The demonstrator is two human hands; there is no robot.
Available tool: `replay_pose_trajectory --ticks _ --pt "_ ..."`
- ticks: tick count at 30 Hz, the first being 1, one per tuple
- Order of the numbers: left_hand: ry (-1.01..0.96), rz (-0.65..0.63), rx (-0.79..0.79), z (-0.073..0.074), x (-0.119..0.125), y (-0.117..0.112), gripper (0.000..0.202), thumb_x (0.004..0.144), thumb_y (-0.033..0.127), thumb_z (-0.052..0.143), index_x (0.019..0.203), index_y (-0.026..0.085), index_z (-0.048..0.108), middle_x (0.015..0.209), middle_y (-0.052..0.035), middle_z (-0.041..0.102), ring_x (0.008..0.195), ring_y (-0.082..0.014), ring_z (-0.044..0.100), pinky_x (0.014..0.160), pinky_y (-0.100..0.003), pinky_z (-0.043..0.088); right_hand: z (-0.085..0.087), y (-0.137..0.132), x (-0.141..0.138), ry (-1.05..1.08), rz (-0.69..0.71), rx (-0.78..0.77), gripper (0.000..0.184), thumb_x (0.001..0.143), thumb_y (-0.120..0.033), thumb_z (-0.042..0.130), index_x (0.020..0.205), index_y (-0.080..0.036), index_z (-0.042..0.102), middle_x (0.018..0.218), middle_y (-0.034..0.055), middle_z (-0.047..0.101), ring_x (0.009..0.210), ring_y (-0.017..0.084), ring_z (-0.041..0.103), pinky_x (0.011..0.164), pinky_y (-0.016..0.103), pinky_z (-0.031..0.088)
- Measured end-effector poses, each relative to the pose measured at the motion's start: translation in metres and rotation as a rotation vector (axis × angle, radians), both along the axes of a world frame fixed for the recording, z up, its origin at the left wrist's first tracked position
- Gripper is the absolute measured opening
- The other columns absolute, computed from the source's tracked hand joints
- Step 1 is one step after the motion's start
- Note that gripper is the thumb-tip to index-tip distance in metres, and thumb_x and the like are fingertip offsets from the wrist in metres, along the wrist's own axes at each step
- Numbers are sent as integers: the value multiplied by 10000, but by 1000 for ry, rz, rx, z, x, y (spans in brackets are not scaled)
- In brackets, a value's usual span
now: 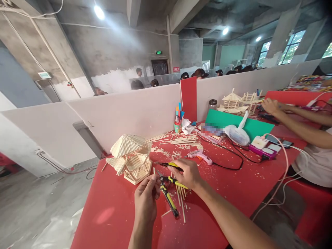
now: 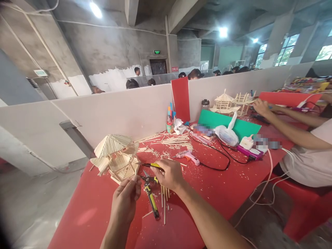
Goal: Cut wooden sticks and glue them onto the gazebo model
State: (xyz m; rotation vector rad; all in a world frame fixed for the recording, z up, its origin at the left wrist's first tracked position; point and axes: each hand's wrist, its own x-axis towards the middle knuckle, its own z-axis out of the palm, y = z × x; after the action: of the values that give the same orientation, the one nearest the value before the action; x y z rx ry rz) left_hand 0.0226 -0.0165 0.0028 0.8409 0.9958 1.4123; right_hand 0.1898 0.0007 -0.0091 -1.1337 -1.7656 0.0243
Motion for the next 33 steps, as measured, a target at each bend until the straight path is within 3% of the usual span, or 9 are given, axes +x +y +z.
replay_pose_trajectory --ticks 3,8,12,17,21,26,30,33 --pt "-6 -15 10 0 0 0 320 608 419 851 668 135 715 571 -4 577 429 -55 402 401 -190 279 1 0 1 -51 87 5 222 958 -374 539 914 -217 690 796 29 723 733 159 644 694 245 421" --pt "3 3 -2 0 -1 1 332 611 434 842 674 133 717 549 0 563 437 -59 402 406 -191 282 -3 3 3 -42 -57 37 245 975 -356 508 908 -205 689 764 38 714 696 156 636 653 246 407" --pt "-2 -10 2 0 -1 1 325 608 427 841 672 135 714 557 1 565 433 -59 397 400 -195 275 -4 3 3 -81 82 44 242 967 -386 524 900 -219 686 787 27 721 707 152 639 674 243 417" --pt "16 20 1 -1 -1 1 338 595 435 846 682 134 720 549 -3 569 444 -64 401 405 -194 278 -2 3 4 -69 -70 42 261 978 -356 492 892 -207 689 748 41 712 674 157 631 630 249 392" --pt "28 -1 25 -2 -1 1 333 616 437 835 671 133 712 543 -2 564 439 -61 393 404 -193 272 -2 3 4 -78 82 9 241 966 -381 519 912 -225 695 791 28 728 715 156 641 668 246 414" --pt "8 4 7 1 -1 1 336 608 435 836 667 129 710 538 -3 563 432 -62 398 398 -193 274 -3 4 6 -11 -108 -2 274 974 -365 495 915 -195 702 785 60 724 707 165 648 649 249 407" --pt "-1 -19 6 1 0 1 332 604 435 833 655 134 700 555 -4 574 421 -59 396 388 -194 268 -1 2 4 -19 101 -32 237 964 -380 525 943 -222 701 834 33 737 743 151 655 689 233 428" --pt "31 -7 18 1 1 1 339 608 446 830 654 136 701 556 -8 578 431 -62 400 394 -194 275 -2 2 3 -58 17 -44 244 960 -384 529 910 -226 707 796 28 732 720 156 652 670 242 418"
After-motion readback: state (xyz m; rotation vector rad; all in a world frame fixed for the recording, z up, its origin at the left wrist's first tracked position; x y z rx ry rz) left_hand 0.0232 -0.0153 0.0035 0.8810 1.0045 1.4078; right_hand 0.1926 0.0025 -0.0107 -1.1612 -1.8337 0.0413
